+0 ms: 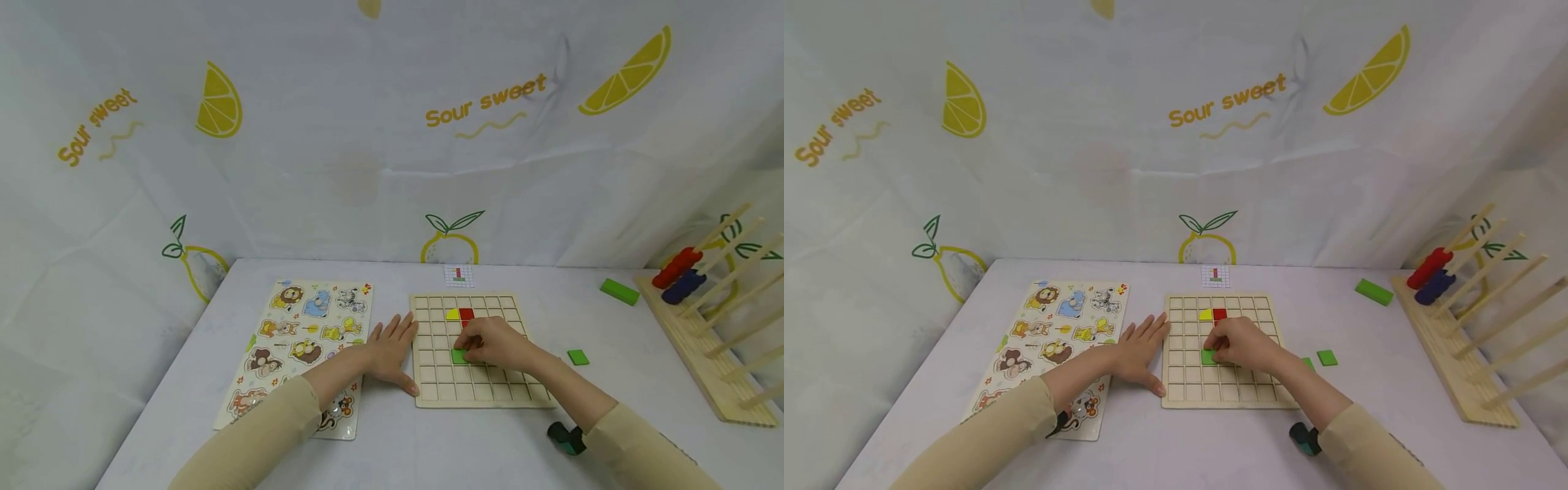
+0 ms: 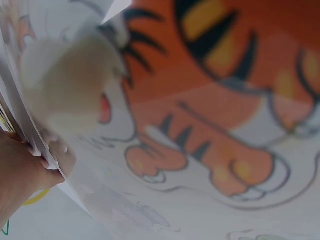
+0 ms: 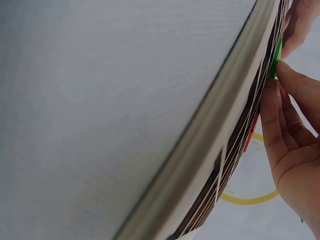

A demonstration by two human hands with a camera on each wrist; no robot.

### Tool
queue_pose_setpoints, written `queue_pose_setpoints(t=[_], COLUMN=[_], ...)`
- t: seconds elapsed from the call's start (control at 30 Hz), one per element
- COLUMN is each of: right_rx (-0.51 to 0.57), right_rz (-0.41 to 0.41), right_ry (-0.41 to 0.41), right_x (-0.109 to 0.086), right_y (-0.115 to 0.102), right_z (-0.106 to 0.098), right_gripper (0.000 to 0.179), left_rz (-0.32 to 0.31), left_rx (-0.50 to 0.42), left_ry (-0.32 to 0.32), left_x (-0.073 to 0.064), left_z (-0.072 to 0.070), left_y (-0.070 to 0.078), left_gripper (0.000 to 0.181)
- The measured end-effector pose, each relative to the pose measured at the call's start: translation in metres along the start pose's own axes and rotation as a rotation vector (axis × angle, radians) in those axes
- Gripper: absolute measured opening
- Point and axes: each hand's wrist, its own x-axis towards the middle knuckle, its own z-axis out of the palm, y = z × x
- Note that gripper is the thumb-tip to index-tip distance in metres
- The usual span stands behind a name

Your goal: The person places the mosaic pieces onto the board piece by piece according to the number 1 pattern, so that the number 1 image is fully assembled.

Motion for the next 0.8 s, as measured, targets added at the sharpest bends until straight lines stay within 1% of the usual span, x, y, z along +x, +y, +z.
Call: queue_pose_setpoints(t=[0.33, 0.47, 0.63, 0.8], right_rx=[-0.027, -0.025, -0.033, -0.029], right_rz=[-0.001, -0.024, -0.058, -0.036], right_ry=[0.007, 0.014, 0.049, 0.077], right_x=[0.001, 0.001, 0.0, -0.006], right_y=[0.0, 0.001, 0.005, 0.012], right_z=[0.0, -0.001, -0.008, -0.02], right_gripper=[0.017, 0.016, 0.015, 0.016], left_rz=[0.006, 0.004, 0.004, 0.006], left_rx=[-0.002, -0.004, -0.005, -0.005], left_ry=[-0.001, -0.003, -0.003, -0.005], left_x=[0.0, 0.0, 0.0, 0.0], left_z=[-0.001, -0.001, 0.0, 0.0], left_y=[-0.001, 0.0, 0.0, -0.001], left_gripper=[0.124, 0.124, 0.125, 0.124])
